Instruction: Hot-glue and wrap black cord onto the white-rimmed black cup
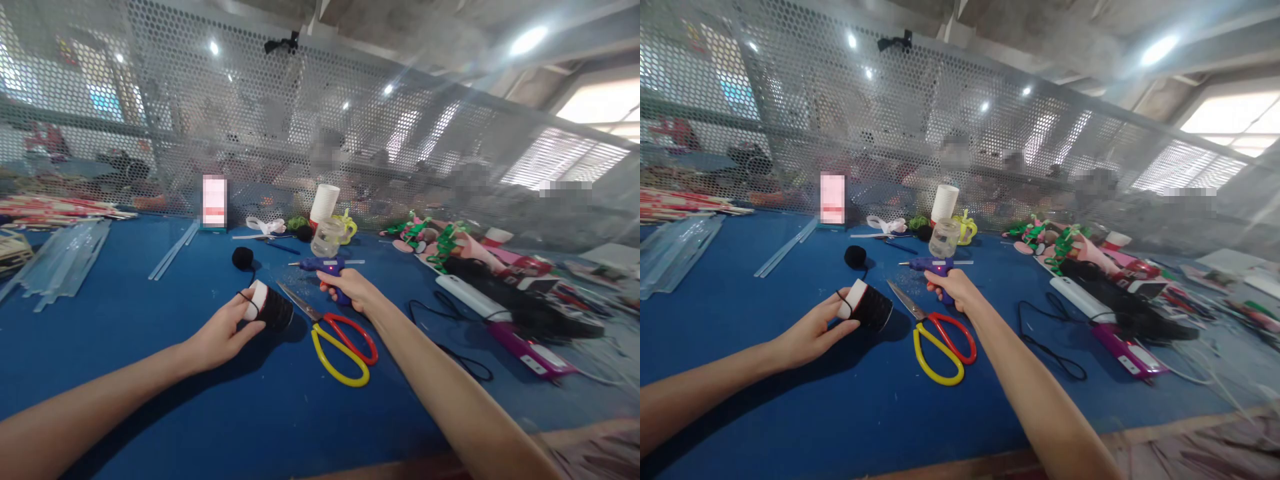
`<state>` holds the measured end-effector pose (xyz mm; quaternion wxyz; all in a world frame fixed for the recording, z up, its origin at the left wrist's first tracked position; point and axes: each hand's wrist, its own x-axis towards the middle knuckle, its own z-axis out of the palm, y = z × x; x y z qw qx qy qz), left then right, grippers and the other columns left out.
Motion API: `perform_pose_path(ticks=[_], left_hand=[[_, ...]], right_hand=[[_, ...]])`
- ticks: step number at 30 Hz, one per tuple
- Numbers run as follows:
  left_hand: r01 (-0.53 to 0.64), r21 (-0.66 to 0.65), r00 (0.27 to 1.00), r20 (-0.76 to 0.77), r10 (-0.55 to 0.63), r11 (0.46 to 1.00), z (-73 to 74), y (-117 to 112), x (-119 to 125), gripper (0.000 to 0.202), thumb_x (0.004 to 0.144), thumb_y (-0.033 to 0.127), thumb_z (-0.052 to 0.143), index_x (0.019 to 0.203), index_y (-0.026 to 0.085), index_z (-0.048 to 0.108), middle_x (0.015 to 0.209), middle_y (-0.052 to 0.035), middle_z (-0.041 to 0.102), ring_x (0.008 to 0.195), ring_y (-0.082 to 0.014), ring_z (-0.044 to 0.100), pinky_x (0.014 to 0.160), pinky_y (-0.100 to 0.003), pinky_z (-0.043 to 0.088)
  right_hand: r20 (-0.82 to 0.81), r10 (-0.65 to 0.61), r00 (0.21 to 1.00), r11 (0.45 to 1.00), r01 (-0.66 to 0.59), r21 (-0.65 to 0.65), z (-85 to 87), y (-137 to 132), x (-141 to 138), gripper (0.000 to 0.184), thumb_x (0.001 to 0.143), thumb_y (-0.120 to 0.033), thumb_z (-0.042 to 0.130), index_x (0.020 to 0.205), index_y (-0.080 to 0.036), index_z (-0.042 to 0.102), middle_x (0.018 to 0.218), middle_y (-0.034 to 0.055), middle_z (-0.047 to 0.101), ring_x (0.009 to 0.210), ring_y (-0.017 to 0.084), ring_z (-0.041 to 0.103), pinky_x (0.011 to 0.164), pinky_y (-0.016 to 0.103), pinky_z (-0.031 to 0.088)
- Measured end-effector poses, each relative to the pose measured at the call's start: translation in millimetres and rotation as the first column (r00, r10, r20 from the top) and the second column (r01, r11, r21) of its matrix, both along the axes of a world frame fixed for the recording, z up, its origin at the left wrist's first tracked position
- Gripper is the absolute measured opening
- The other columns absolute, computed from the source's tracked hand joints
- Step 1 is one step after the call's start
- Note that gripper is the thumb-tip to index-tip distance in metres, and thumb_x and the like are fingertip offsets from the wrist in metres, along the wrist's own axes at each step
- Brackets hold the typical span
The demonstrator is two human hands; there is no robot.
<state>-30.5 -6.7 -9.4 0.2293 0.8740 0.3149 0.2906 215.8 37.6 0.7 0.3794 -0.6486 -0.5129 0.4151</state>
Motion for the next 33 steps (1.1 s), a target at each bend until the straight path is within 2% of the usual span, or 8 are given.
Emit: perform_pose_path(ticks=[11, 15, 17, 18, 20, 23, 30, 33], left_hand=[[0.035, -0.008, 0.998, -0.049, -0.036, 0.999, -0.4, -2.0, 0.9, 0.013, 0.08, 0.02, 0.04, 0.076, 0.013, 0.051, 0.117, -0.0136, 0.043, 0.112, -0.0234, 0.038, 0.094, -0.036, 0.034], [0.065, 0.016, 0.996, -0.064, -0.064, 0.998, 0.4, -3.8, 1.2, 0.014, 0.081, 0.019, 0.039, 0.076, 0.013, 0.05, 0.116, -0.0148, 0.043, 0.113, -0.0222, 0.036, 0.095, -0.035, 0.032], [0.078, 0.029, 0.994, -0.082, -0.076, 0.997, 0.4, -4.9, 1.3, 0.013, 0.081, 0.019, 0.039, 0.076, 0.013, 0.05, 0.113, -0.0145, 0.044, 0.112, -0.0213, 0.037, 0.095, -0.034, 0.032], [0.079, 0.034, 0.993, -0.089, -0.076, 0.996, 0.3, -5.5, 1.5, 0.013, 0.081, 0.019, 0.039, 0.077, 0.013, 0.05, 0.112, -0.0141, 0.044, 0.111, -0.0209, 0.038, 0.095, -0.034, 0.033], [0.078, 0.049, 0.993, -0.093, -0.073, 0.996, -0.1, -6.9, 2.3, 0.011, 0.081, 0.019, 0.04, 0.08, 0.014, 0.049, 0.111, -0.0134, 0.045, 0.109, -0.0205, 0.04, 0.094, -0.035, 0.033], [0.083, 0.085, 0.993, -0.094, -0.075, 0.993, -0.9, -8.6, 4.2, 0.011, 0.08, 0.018, 0.041, 0.083, 0.013, 0.049, 0.109, -0.0131, 0.045, 0.106, -0.0214, 0.041, 0.091, -0.037, 0.036], [0.116, 0.15, 0.982, -0.163, -0.091, 0.982, -1.1, -9.7, 6.3, 0.019, 0.08, 0.021, 0.039, 0.092, 0.012, 0.051, 0.095, -0.012, 0.052, 0.092, -0.0233, 0.047, 0.079, -0.04, 0.043], [0.113, 0.145, 0.979, -0.184, -0.085, 0.983, 0.4, -10.6, 4.5, 0.019, 0.079, 0.021, 0.04, 0.087, 0.01, 0.053, 0.089, -0.0125, 0.053, 0.089, -0.0239, 0.047, 0.078, -0.04, 0.043]], right_hand=[[0.537, -0.084, 0.84, 0.996, 0.058, 0.064, -17.6, 5.2, 18.5, 0.037, 0.067, -0.045, 0.053, 0.043, -0.018, 0.048, 0.04, 0.0037, 0.052, 0.046, 0.016, 0.055, 0.05, 0.026, 0.04], [0.64, -0.176, 0.748, 0.976, 0.049, 0.212, -4.5, -5.7, 9.3, 0.019, 0.068, -0.033, 0.056, 0.061, -0.015, 0.057, 0.076, 0.0139, 0.061, 0.085, 0.028, 0.054, 0.072, 0.037, 0.038], [0.642, -0.173, 0.747, 0.952, -0.04, 0.303, 7.8, -17.5, -4.8, 0.017, 0.071, -0.032, 0.053, 0.075, -0.016, 0.058, 0.094, 0.0125, 0.057, 0.097, 0.025, 0.048, 0.081, 0.037, 0.034], [0.632, -0.129, 0.764, 0.929, -0.129, 0.347, 14.7, -24.4, -14.0, 0.017, 0.073, -0.033, 0.051, 0.077, -0.018, 0.058, 0.095, 0.0082, 0.057, 0.095, 0.02, 0.049, 0.083, 0.033, 0.035], [0.563, 0.073, 0.823, 0.77, -0.405, 0.493, 28.2, -38.1, -34.8, 0.019, 0.078, -0.031, 0.045, 0.076, -0.017, 0.058, 0.095, 0.0073, 0.057, 0.093, 0.017, 0.049, 0.083, 0.032, 0.036], [0.59, 0.237, 0.772, 0.616, -0.589, 0.523, 42.4, -52.6, -66.5, 0.021, 0.081, -0.029, 0.042, 0.076, -0.017, 0.057, 0.101, 0.0079, 0.054, 0.099, 0.017, 0.045, 0.086, 0.034, 0.034], [0.723, 0.377, 0.579, 0.66, -0.715, 0.229, 42.5, -54.1, -103.3, 0.033, 0.077, -0.034, 0.049, 0.051, -0.014, 0.052, 0.093, 0.0129, 0.053, 0.1, 0.024, 0.041, 0.081, 0.039, 0.036], [0.626, 0.45, 0.637, 0.65, -0.714, 0.26, 41.7, -52.7, -100.1, 0.024, 0.075, -0.02, 0.051, 0.052, -0.014, 0.051, 0.092, 0.0094, 0.055, 0.096, 0.018, 0.046, 0.08, 0.032, 0.038]])
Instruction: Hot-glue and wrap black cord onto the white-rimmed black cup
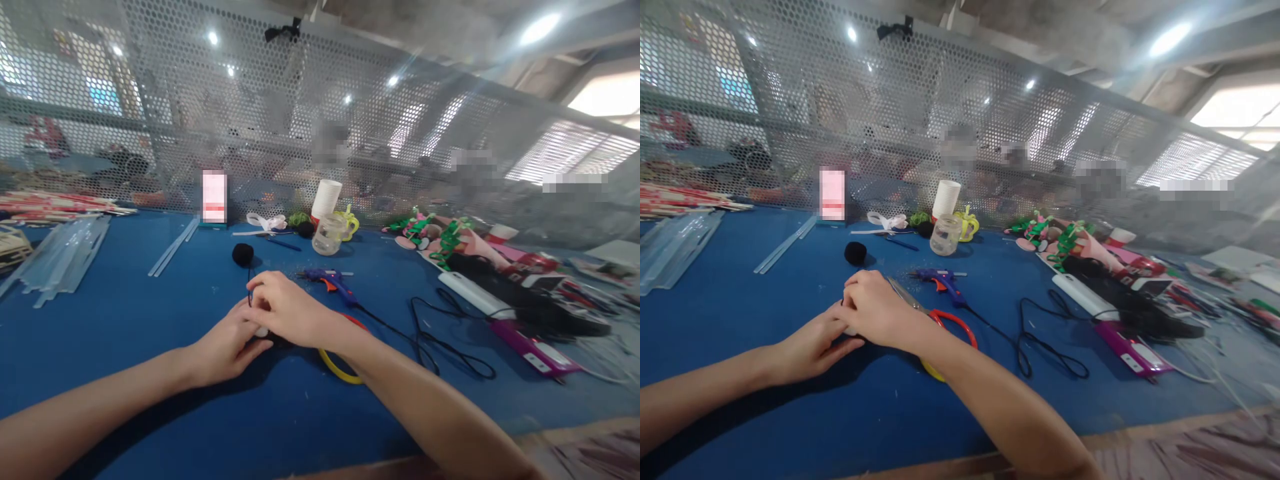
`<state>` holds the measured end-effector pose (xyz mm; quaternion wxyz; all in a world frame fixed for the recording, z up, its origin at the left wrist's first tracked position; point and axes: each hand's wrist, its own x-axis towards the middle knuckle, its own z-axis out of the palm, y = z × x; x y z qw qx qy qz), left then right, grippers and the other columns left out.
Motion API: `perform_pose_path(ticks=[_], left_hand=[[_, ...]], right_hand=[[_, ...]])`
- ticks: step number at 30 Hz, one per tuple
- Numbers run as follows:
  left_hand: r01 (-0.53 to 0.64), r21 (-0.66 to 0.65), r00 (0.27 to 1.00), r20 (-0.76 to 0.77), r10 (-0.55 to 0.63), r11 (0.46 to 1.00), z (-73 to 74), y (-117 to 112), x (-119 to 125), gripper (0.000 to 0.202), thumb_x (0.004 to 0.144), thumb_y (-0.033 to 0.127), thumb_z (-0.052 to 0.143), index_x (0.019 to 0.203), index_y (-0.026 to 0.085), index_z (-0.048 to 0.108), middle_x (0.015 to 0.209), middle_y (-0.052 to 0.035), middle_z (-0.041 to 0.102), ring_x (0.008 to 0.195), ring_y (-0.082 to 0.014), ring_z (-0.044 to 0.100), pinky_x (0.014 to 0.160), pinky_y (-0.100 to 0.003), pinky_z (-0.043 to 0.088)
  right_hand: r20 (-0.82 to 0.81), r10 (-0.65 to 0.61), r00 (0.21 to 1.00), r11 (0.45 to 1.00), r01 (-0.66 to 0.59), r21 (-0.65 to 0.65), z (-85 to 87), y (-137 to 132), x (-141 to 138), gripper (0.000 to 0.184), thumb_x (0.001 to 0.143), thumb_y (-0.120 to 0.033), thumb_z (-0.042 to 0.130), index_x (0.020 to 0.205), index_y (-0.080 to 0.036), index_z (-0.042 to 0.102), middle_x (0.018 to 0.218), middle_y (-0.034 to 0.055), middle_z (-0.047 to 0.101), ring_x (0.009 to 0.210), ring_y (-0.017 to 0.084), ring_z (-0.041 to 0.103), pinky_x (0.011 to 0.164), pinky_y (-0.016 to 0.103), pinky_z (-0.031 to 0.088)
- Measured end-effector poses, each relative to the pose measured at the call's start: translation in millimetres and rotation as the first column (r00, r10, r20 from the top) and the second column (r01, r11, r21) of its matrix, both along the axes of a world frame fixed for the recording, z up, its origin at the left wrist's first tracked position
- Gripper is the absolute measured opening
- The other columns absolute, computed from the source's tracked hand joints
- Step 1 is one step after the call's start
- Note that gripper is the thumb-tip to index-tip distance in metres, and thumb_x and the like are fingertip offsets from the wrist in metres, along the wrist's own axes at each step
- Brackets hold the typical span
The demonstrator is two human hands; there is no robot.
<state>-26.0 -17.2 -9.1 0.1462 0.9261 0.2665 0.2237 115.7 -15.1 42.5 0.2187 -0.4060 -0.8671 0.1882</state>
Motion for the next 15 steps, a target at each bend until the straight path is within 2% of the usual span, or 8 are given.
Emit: perform_pose_path(ticks=[2, 4, 6, 9, 13, 15], left_hand=[[-0.017, -0.045, 1.0, 0.005, 0.017, 0.999, 2.2, -0.3, -1.1, 0.019, 0.079, 0.022, 0.04, 0.084, 0.009, 0.053, 0.088, -0.0131, 0.052, 0.086, -0.0231, 0.048, 0.077, -0.038, 0.044], [0.001, -0.109, 0.999, 0.049, 0.005, 0.994, 5.1, -0.4, -1.6, 0.021, 0.08, 0.021, 0.04, 0.095, 0.009, 0.05, 0.1, -0.0136, 0.048, 0.096, -0.0226, 0.045, 0.084, -0.035, 0.041], [0.04, -0.17, 0.996, 0.09, -0.025, 0.985, 7.7, -0.3, -1.3, 0.021, 0.081, 0.02, 0.039, 0.098, 0.011, 0.049, 0.107, -0.0121, 0.045, 0.102, -0.0206, 0.042, 0.09, -0.032, 0.037], [0.065, -0.246, 0.992, 0.122, -0.036, 0.967, 9.4, -0.4, -0.4, 0.019, 0.081, 0.021, 0.04, 0.095, 0.012, 0.049, 0.106, -0.0097, 0.046, 0.101, -0.0187, 0.043, 0.092, -0.028, 0.034], [0.056, -0.333, 0.992, 0.122, -0.016, 0.941, 9.5, -1.3, 0.5, 0.017, 0.081, 0.024, 0.039, 0.085, 0.012, 0.051, 0.093, -0.0065, 0.049, 0.09, -0.0176, 0.048, 0.088, -0.029, 0.036], [0.048, -0.359, 0.993, 0.12, -0.005, 0.932, 10.0, -2.0, 0.7, 0.017, 0.081, 0.025, 0.04, 0.086, 0.012, 0.05, 0.092, -0.0057, 0.05, 0.089, -0.0178, 0.048, 0.086, -0.029, 0.037]], right_hand=[[-0.156, -0.027, 0.987, 0.998, 0.019, -0.054, 0.3, 0.4, 6.4, 0.018, 0.074, -0.019, 0.051, 0.057, -0.015, 0.052, 0.097, 0.0078, 0.055, 0.093, 0.015, 0.049, 0.081, 0.03, 0.038], [-0.312, -0.073, 0.947, 0.994, 0.044, -0.098, 0.0, 0.6, 14.6, 0.013, 0.074, -0.021, 0.052, 0.063, -0.015, 0.054, 0.098, 0.0066, 0.055, 0.091, 0.014, 0.051, 0.082, 0.03, 0.037], [-0.425, -0.107, 0.899, 0.99, 0.057, -0.129, -1.3, 0.4, 23.2, 0.011, 0.073, -0.023, 0.053, 0.066, -0.016, 0.054, 0.095, 0.006, 0.055, 0.09, 0.013, 0.052, 0.083, 0.03, 0.038], [-0.5, -0.157, 0.852, 0.981, 0.078, -0.175, -5.9, -0.8, 33.6, 0.011, 0.072, -0.023, 0.054, 0.064, -0.015, 0.053, 0.09, 0.0059, 0.056, 0.086, 0.013, 0.053, 0.08, 0.029, 0.04], [-0.552, -0.219, 0.804, 0.971, 0.121, -0.208, -15.5, -2.6, 40.1, 0.011, 0.071, -0.024, 0.055, 0.064, -0.016, 0.051, 0.085, 0.0044, 0.056, 0.081, 0.013, 0.054, 0.077, 0.028, 0.042], [-0.569, -0.237, 0.788, 0.968, 0.14, -0.21, -20.5, -2.6, 41.4, 0.012, 0.071, -0.025, 0.055, 0.064, -0.016, 0.05, 0.082, 0.0038, 0.056, 0.079, 0.013, 0.054, 0.075, 0.029, 0.042]])
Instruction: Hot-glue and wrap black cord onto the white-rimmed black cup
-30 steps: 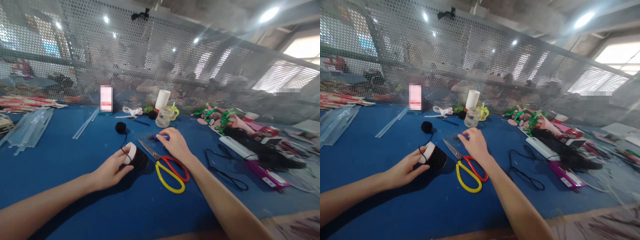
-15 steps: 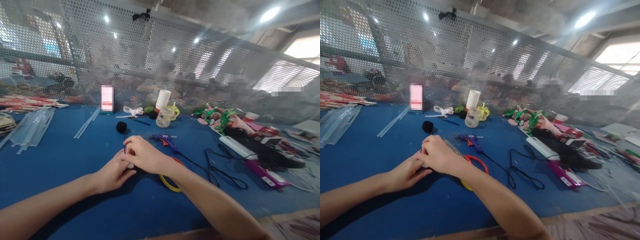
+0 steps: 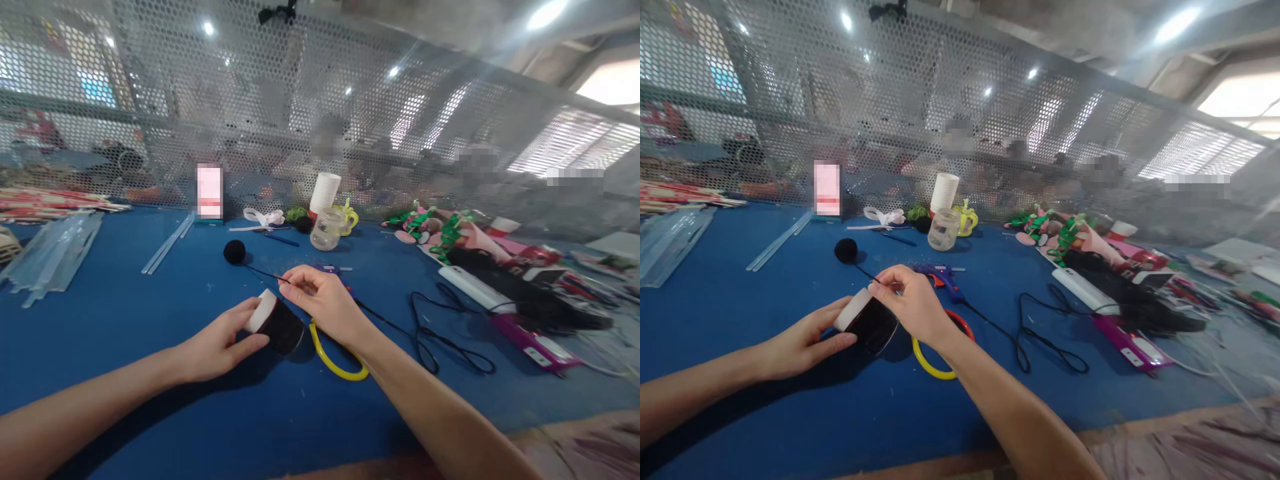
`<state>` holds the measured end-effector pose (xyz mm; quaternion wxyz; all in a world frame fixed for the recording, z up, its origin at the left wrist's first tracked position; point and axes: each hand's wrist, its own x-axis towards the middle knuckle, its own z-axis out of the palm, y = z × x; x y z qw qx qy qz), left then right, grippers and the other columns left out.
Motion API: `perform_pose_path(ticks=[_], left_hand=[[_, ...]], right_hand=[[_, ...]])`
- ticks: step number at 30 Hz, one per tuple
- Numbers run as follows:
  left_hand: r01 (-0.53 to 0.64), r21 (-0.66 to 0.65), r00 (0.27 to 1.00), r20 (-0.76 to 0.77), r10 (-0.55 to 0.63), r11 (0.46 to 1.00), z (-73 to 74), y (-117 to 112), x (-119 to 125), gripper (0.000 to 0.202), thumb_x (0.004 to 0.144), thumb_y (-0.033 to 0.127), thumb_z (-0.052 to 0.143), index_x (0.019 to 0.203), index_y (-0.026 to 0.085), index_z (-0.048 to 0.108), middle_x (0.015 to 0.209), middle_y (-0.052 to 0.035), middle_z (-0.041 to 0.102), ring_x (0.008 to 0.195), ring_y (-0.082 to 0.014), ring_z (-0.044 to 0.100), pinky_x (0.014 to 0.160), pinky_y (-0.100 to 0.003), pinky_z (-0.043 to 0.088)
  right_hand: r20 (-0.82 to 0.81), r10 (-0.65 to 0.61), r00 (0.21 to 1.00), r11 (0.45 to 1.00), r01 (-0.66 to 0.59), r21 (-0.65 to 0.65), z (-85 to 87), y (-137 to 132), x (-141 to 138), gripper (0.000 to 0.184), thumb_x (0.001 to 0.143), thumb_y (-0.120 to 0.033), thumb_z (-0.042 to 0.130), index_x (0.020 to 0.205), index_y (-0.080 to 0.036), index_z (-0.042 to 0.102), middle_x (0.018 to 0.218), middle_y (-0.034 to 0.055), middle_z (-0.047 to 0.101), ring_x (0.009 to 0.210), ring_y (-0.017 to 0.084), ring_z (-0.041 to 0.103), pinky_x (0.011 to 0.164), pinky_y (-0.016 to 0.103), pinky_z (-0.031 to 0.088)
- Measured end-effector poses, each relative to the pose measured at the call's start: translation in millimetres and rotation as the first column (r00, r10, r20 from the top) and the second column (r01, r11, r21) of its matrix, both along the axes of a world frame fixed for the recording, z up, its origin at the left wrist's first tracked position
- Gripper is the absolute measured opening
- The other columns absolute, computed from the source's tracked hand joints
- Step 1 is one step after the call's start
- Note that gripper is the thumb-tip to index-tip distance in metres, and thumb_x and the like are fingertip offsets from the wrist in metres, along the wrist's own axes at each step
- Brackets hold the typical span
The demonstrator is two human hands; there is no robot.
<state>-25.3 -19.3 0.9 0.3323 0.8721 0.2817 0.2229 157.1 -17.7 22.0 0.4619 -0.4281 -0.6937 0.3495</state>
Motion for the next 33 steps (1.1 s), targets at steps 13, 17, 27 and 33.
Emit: perform_pose_path(ticks=[13, 17, 27, 33], left_hand=[[0.041, -0.061, 0.999, -0.016, -0.042, 0.997, 2.6, -3.0, 1.3, 0.017, 0.081, 0.024, 0.041, 0.09, 0.012, 0.05, 0.1, -0.0062, 0.049, 0.096, -0.0179, 0.045, 0.089, -0.027, 0.034], [0.019, -0.092, 0.999, -0.024, -0.022, 0.996, 3.6, -3.1, 2.2, 0.017, 0.08, 0.024, 0.041, 0.09, 0.012, 0.048, 0.099, -0.0059, 0.049, 0.095, -0.0172, 0.046, 0.087, -0.027, 0.036], [0.079, -0.042, 0.997, -0.021, -0.079, 0.996, 6.7, -5.3, 0.8, 0.016, 0.081, 0.022, 0.041, 0.089, 0.013, 0.052, 0.103, -0.0075, 0.048, 0.1, -0.0181, 0.044, 0.091, -0.028, 0.034], [0.11, -0.002, 0.994, -0.017, -0.11, 0.994, 8.4, -6.6, -0.8, 0.019, 0.081, 0.021, 0.041, 0.096, 0.013, 0.051, 0.105, -0.0092, 0.047, 0.102, -0.0194, 0.043, 0.093, -0.03, 0.032]], right_hand=[[0.062, -0.048, 0.997, 0.999, 0.048, 0.001, -11.0, -4.3, 3.4, 0.013, 0.075, -0.028, 0.051, 0.068, -0.017, 0.049, 0.068, 0.0004, 0.051, 0.067, 0.012, 0.049, 0.065, 0.026, 0.041], [0.056, -0.038, 0.998, 0.998, 0.035, 0.048, -8.8, -11.1, 4.1, 0.012, 0.077, -0.027, 0.049, 0.07, -0.017, 0.048, 0.071, 0.0002, 0.051, 0.068, 0.011, 0.049, 0.065, 0.025, 0.04], [0.099, -0.059, 0.993, 0.998, 0.061, -0.021, -9.7, -5.5, 4.3, 0.014, 0.075, -0.029, 0.05, 0.069, -0.016, 0.048, 0.065, -0.0007, 0.049, 0.063, 0.011, 0.048, 0.061, 0.024, 0.039], [0.118, -0.048, 0.992, 0.995, 0.057, -0.077, -11.0, -5.8, 5.6, 0.016, 0.076, -0.031, 0.048, 0.068, -0.017, 0.047, 0.063, -0.0017, 0.048, 0.057, 0.01, 0.045, 0.054, 0.023, 0.037]])
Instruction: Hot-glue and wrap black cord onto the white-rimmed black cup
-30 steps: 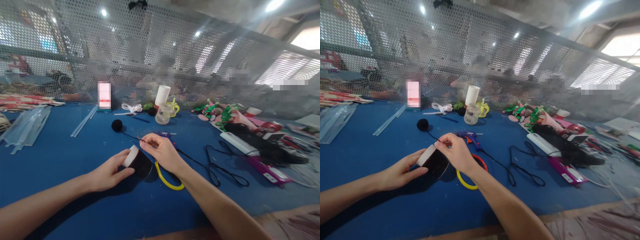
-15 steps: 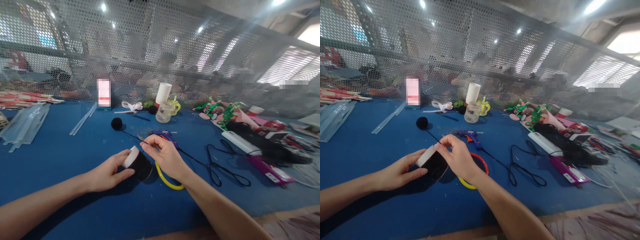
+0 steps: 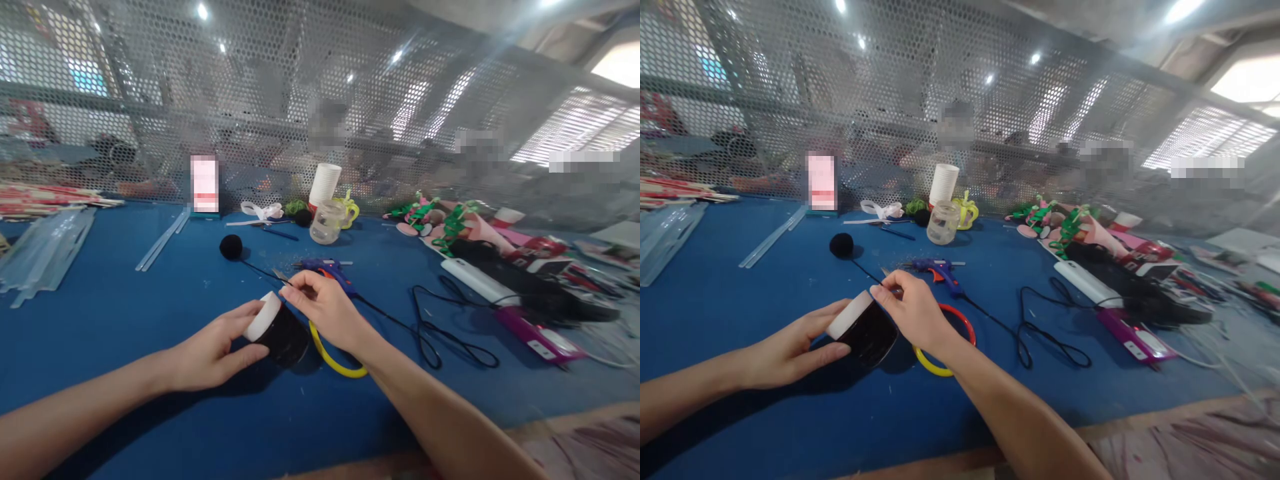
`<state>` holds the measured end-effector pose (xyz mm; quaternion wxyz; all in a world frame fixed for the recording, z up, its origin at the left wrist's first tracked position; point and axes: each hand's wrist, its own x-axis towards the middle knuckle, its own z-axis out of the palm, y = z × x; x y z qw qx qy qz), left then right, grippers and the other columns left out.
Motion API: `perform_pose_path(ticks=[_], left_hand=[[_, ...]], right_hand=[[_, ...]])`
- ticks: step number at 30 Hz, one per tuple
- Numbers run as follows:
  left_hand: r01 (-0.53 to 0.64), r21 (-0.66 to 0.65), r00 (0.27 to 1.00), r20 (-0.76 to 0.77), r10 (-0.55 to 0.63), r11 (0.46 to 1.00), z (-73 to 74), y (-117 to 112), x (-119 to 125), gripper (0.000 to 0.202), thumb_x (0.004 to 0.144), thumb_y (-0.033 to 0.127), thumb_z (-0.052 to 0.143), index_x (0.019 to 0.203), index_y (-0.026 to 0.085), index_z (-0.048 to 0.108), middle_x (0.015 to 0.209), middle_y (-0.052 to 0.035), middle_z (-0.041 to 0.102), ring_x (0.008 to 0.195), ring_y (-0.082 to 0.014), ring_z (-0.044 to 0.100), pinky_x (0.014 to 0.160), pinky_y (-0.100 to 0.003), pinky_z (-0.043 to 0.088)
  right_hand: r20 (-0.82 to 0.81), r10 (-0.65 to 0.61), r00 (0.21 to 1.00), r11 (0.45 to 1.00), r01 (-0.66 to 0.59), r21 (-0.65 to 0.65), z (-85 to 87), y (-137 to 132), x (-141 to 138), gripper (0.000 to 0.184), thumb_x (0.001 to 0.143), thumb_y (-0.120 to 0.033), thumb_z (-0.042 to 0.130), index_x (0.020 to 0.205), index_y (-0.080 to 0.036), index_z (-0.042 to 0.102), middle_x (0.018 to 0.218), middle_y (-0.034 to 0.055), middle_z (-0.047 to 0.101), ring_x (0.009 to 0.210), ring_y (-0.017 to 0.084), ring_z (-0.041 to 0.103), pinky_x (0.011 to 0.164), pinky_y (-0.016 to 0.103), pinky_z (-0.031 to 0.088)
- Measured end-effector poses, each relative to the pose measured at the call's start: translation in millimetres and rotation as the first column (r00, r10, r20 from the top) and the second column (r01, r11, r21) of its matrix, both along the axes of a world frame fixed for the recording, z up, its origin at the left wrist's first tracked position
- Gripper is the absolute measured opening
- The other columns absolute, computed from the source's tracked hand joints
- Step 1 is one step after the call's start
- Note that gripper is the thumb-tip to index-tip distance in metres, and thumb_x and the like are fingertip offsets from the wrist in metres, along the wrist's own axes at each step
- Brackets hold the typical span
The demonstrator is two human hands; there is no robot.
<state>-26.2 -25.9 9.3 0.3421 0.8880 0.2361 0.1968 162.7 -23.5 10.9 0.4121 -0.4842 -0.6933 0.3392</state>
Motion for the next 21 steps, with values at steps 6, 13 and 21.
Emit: perform_pose_path(ticks=[6, 13, 21], left_hand=[[0.01, 0.028, 1.0, 0.001, -0.01, 1.0, 0.5, -0.2, -1.0, 0.02, 0.081, 0.02, 0.042, 0.096, 0.013, 0.052, 0.104, -0.0093, 0.048, 0.102, -0.0198, 0.044, 0.092, -0.03, 0.033], [0.022, 0.05, 1.0, 0.019, -0.023, 0.998, 1.7, -1.1, -1.0, 0.023, 0.08, 0.019, 0.042, 0.1, 0.012, 0.051, 0.115, -0.0112, 0.044, 0.106, -0.0216, 0.042, 0.093, -0.03, 0.033], [0.007, 0.059, 0.999, 0.035, -0.009, 0.998, 3.8, -2.2, -1.3, 0.024, 0.08, 0.018, 0.042, 0.102, 0.015, 0.052, 0.117, -0.0112, 0.044, 0.11, -0.0244, 0.039, 0.094, -0.034, 0.032]], right_hand=[[0.008, 0.022, 1.0, 0.999, -0.021, -0.046, -2.1, 1.6, 0.5, 0.019, 0.076, -0.034, 0.046, 0.069, -0.017, 0.047, 0.065, -0.0003, 0.05, 0.06, 0.012, 0.047, 0.056, 0.025, 0.038], [0.009, 0.024, 1.0, 0.999, -0.024, -0.047, -4.0, 2.6, 0.0, 0.02, 0.077, -0.035, 0.045, 0.067, -0.018, 0.043, 0.061, -0.003, 0.044, 0.055, 0.01, 0.042, 0.051, 0.023, 0.034], [0.003, 0.005, 1.0, 0.995, -0.005, -0.102, -4.3, -2.8, -6.9, 0.022, 0.081, -0.036, 0.037, 0.069, -0.019, 0.041, 0.062, -0.0035, 0.041, 0.058, 0.011, 0.039, 0.052, 0.024, 0.032]])
